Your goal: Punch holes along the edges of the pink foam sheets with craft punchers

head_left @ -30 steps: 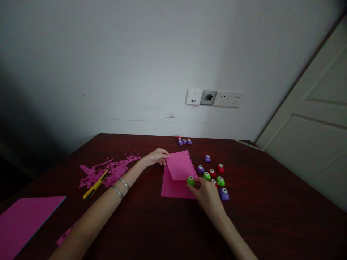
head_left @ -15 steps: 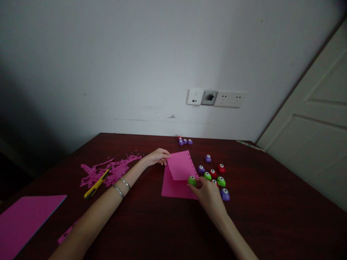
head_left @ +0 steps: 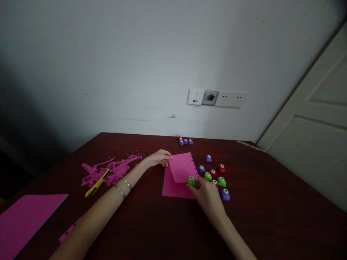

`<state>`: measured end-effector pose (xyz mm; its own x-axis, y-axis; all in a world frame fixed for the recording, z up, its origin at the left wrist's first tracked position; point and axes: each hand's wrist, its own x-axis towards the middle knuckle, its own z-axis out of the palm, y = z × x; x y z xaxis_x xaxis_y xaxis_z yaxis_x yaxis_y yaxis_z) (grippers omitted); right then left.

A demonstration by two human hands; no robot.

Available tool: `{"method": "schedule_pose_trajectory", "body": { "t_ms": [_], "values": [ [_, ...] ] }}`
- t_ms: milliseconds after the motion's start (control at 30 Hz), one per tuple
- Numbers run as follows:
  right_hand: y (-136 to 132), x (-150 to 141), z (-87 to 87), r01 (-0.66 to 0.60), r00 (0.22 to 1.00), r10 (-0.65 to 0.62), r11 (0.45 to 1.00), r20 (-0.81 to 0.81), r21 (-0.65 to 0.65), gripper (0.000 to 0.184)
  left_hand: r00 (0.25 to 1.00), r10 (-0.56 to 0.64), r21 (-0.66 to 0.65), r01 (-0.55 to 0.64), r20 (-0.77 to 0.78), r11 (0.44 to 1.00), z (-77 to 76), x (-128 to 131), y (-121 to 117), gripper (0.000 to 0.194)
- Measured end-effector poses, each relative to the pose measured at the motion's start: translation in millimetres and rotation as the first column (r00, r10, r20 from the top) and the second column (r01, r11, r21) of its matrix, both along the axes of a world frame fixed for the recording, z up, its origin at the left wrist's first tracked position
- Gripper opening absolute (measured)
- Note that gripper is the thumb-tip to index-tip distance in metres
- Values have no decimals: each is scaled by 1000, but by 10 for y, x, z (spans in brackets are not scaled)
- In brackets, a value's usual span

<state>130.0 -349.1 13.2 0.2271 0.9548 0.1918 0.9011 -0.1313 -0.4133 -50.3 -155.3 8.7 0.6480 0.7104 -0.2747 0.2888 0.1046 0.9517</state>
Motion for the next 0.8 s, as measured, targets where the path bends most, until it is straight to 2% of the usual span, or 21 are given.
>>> {"method": "schedule_pose_trajectory", "body": {
  "t_ms": [267,467,667,800],
  "values": [
    [-71,-111,-4,-10,984,14,1000,176,-25,21,999,-37,53,39,-35,998,-53,-1,2,23],
    [-81,-128,-59,-42,981,43,999,187,-6,25,991,-66,123,81,-118,989,-60,-18,-19,25],
    [-86,-136,-66,-49,983,55,998,178,-37,21,962,-132,257,194,-240,947,-74,-16,-28,30],
    [-89,-132,-51,-66,985,72,997,158,-46,22,907,-146,322,285,-394,903,-10,-10,-44,39]
  ]
}}
